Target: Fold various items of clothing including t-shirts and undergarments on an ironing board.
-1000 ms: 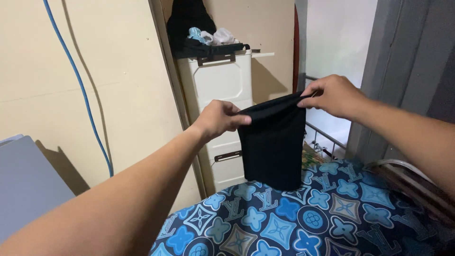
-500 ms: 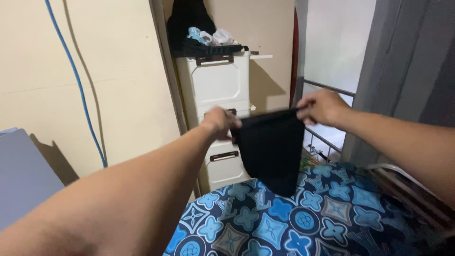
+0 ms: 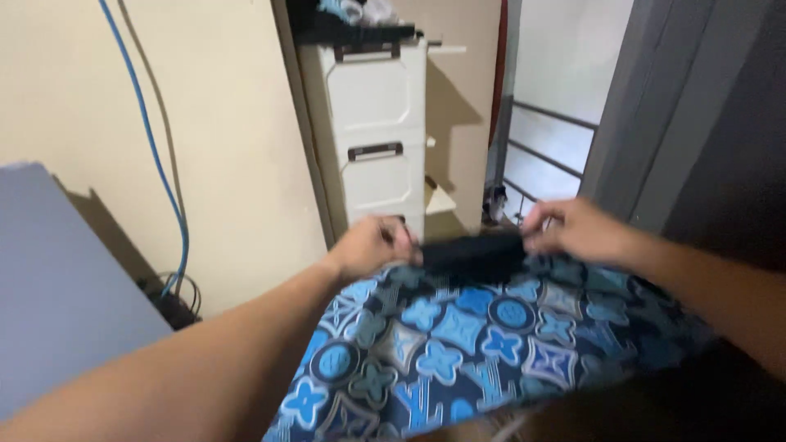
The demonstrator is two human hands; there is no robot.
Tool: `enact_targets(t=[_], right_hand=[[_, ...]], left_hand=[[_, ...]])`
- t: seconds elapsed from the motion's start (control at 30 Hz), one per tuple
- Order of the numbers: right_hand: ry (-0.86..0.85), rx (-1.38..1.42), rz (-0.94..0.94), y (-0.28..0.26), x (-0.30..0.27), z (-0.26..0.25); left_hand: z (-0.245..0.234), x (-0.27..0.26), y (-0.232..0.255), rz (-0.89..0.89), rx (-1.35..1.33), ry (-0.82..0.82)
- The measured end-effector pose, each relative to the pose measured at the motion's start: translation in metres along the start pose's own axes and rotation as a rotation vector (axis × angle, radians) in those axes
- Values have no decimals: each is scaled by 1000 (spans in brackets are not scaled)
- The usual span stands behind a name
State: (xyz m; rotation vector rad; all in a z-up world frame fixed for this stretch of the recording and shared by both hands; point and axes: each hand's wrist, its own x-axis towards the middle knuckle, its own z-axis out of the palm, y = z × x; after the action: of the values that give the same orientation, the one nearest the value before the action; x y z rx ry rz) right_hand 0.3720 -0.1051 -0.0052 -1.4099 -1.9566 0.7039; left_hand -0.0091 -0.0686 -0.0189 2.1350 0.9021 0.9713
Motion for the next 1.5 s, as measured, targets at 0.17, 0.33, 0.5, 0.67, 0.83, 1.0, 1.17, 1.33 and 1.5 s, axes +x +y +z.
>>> enact_targets(t=[0.17, 0.33, 0.5, 0.67, 0.83, 1.0, 1.17, 1.33, 1.5], right_hand=[[-382, 34, 455, -7, -81, 54], [-656, 96, 535, 5, -111, 80], [-856, 76, 716, -22, -110, 67], [-514, 122, 718, -21, -71, 49], [-75, 260, 713, -9, -21, 46], [-1, 319, 685, 28, 17, 54], [167, 428, 730, 72, 30, 76], [279, -243, 224, 100, 22, 127], [361, -426, -330, 96, 11, 184]], left_hand=[[37, -74, -14, 0, -6, -378], [54, -99, -2, -177, -64, -668], [47, -88, 9, -557, -178, -806], [46, -43, -13, -516, -269, -437], [57, 6, -22, -572, -330, -99], [89, 44, -70, -681, -493, 59], [110, 35, -87, -581, -247, 130], [154, 20, -100, -277, 277, 103], [194, 6, -68, -159, 512, -4]])
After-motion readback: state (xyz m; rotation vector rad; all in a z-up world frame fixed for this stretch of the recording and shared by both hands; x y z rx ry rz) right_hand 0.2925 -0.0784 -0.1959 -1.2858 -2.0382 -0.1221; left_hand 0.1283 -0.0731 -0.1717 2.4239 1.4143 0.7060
